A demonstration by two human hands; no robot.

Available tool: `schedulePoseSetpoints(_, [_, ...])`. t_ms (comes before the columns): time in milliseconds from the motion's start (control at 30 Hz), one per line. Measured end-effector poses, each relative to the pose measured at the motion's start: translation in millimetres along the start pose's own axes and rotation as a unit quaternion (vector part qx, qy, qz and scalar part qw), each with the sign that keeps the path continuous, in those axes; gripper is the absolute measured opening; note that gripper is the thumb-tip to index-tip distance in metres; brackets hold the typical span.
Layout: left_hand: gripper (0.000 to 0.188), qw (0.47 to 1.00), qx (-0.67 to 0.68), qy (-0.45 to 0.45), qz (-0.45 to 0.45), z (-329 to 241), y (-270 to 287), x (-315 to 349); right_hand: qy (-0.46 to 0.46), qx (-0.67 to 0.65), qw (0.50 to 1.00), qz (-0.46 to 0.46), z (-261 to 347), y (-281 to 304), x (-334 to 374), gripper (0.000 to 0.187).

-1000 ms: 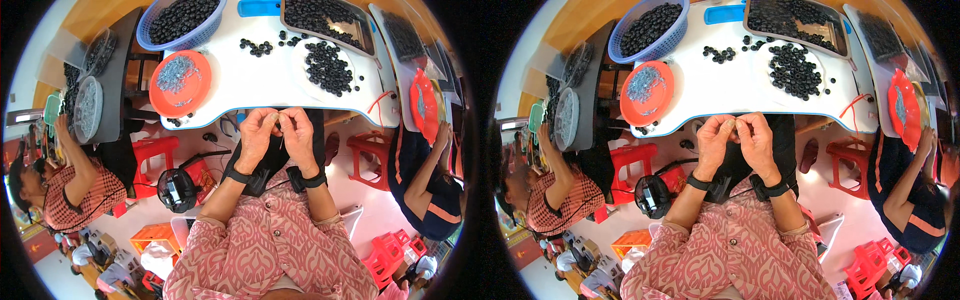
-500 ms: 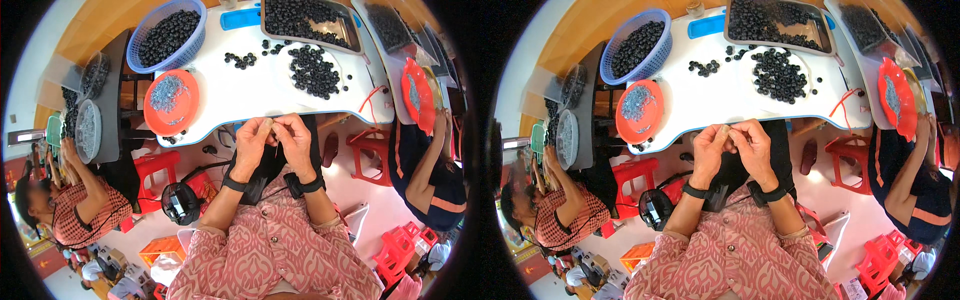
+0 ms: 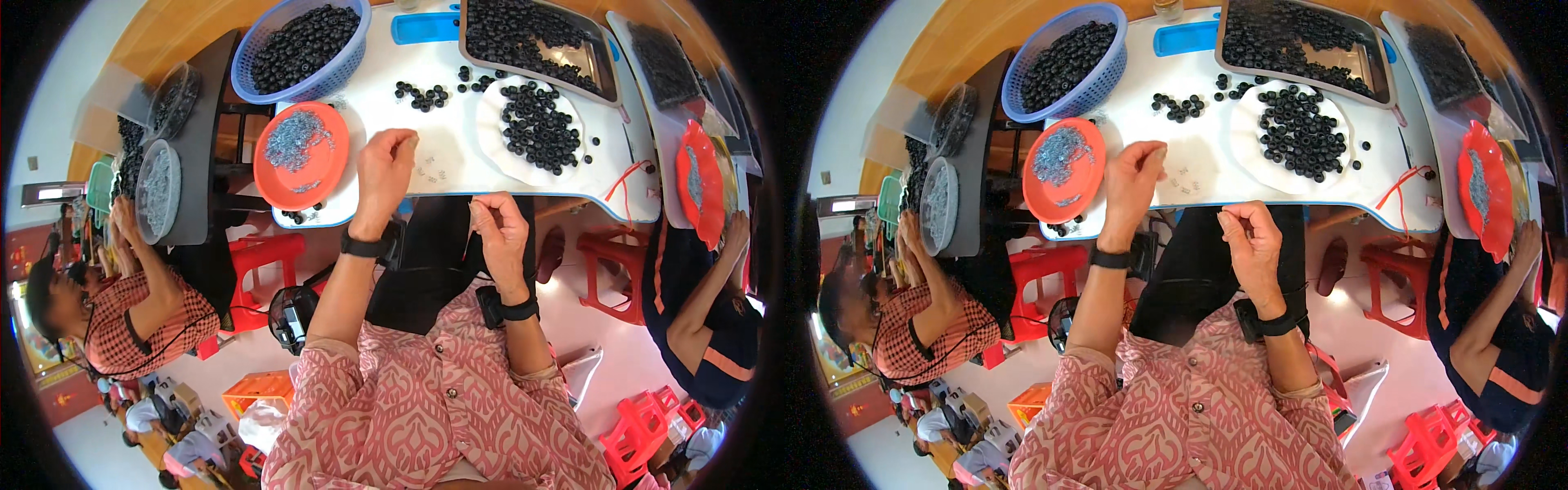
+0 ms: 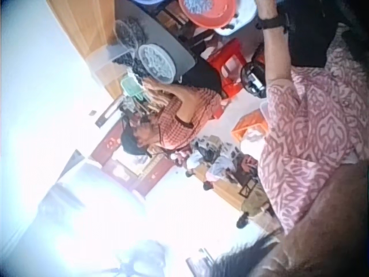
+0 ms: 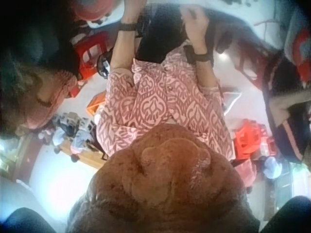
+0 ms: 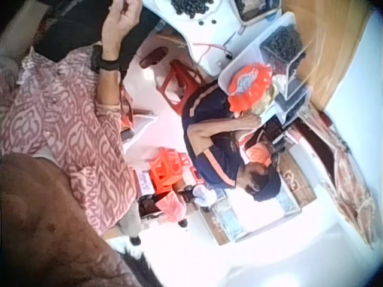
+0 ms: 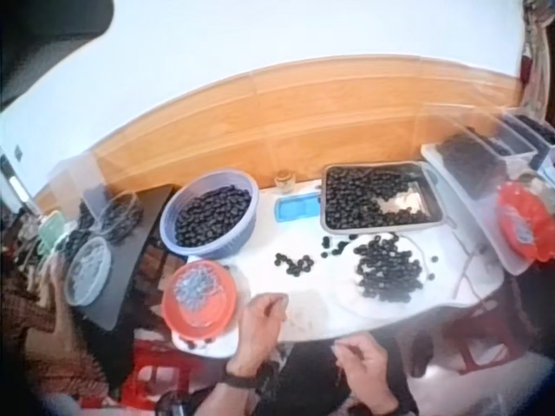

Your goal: Sorting small black berries or round objects on a table in a workshop.

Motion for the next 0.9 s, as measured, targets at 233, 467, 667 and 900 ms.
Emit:
schedulePoseSetpoints(233, [0.019,0.955,-0.269,-0.112,-0.064,-16.3,20.3,-36.7,-0.002,0.032,0.999,0.0,-1.3,-2.8,-0.3,0.007])
schedulePoseSetpoints(467, [0.02,0.952,-0.301,-0.046,-0.039,-8.8,19.8,-61.2,-0.015,0.038,0.999,-0.001,-0.7,-1.7,-4.2,0.007])
schedulePoseSetpoints(667, [0.016,0.953,-0.301,0.001,-0.013,1.4,18.9,-66.4,-0.025,0.023,0.999,-0.005,-7.2,0.0,-3.3,0.007])
schedulePoseSetpoints(900, [0.012,0.945,-0.326,0.017,0.008,3.0,14.0,-65.3,-0.02,0.032,0.999,-0.006,-5.1,-0.3,-1.9,0.006])
Point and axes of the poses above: each hand's wrist, its own x-axis away from the middle knuckle, its own y-axis out of the back of the hand, z = x × y, the point moved 8 cm from there along -x, towards the middle knuckle, and after that the axes turned 15 degrees about z, right-handed, at the moved point
